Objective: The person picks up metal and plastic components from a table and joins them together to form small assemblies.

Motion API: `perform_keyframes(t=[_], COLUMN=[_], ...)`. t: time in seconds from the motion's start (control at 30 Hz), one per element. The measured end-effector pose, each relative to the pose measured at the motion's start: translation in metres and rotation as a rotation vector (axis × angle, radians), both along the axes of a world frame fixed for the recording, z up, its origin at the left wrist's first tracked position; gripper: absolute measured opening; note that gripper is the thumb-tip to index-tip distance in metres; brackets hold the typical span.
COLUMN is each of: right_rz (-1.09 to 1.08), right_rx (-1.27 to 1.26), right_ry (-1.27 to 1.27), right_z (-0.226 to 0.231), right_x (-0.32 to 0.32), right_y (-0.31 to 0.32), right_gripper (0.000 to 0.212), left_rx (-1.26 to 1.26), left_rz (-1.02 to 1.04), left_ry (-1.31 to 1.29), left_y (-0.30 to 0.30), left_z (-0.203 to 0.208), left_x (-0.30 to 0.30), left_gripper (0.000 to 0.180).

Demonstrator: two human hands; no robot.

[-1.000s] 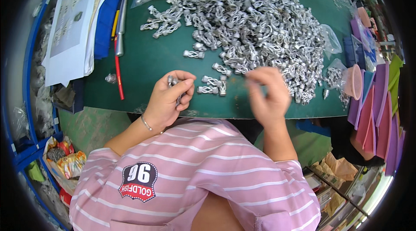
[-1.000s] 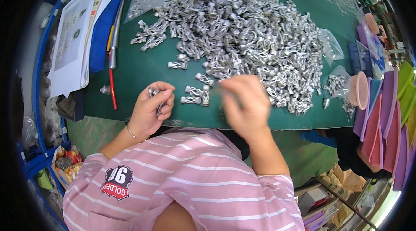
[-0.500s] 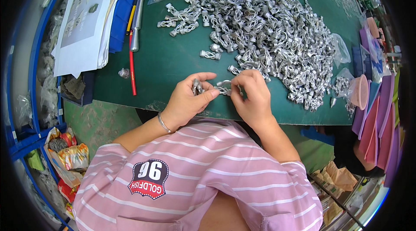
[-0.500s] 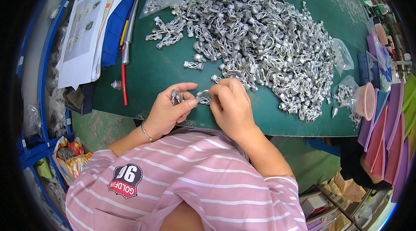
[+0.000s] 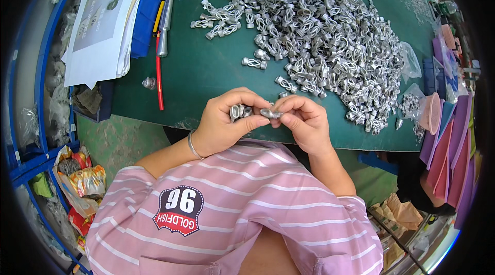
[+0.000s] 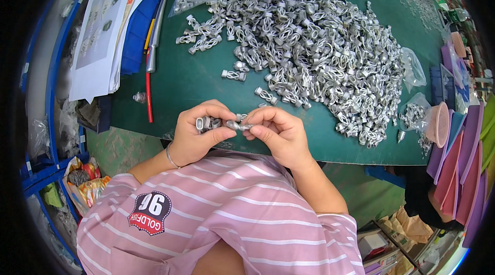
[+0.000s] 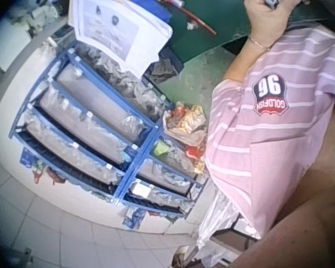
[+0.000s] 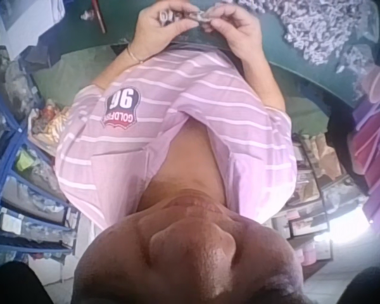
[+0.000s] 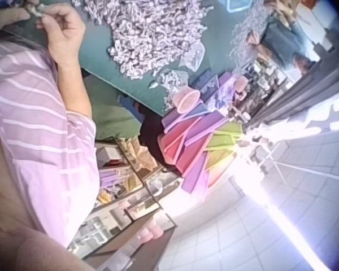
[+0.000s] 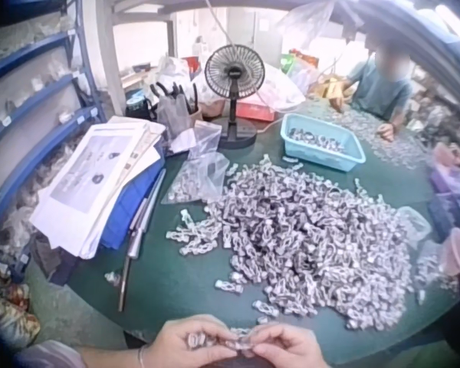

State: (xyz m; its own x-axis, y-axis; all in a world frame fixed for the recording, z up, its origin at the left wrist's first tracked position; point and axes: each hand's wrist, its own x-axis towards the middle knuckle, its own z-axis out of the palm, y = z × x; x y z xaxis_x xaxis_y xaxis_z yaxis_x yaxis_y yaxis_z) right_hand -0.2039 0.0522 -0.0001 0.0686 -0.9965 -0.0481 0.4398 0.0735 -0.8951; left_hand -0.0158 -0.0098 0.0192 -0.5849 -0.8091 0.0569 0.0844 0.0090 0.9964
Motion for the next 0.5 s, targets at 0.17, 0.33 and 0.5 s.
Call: perform_keyframes(t=[0.17,0.33,0.5], right_rz=[-0.161,-0.342,-0.3], right_rx=[-0.227,-0.444,-0.521], right_ry=[0.161,0.339,0.458], right_z=[0.001,0.006,0.02], right_x=[0.007,0.011,0.017], right_y=[0.001,0.002,0.001], right_gripper=[0.024,0.041,0.038], left_rx=[0.034,0.478,0.755], left_rz=[-0.021,0.021,-0.085], left_ry=[0.005,0.002,0.181], left_y=[-0.001,0.001,0.001], left_z=[0.003,0.001,-0.005], left_x=[0.0,0.0,-0.004], left_gripper=[0.022,0.022,0.025])
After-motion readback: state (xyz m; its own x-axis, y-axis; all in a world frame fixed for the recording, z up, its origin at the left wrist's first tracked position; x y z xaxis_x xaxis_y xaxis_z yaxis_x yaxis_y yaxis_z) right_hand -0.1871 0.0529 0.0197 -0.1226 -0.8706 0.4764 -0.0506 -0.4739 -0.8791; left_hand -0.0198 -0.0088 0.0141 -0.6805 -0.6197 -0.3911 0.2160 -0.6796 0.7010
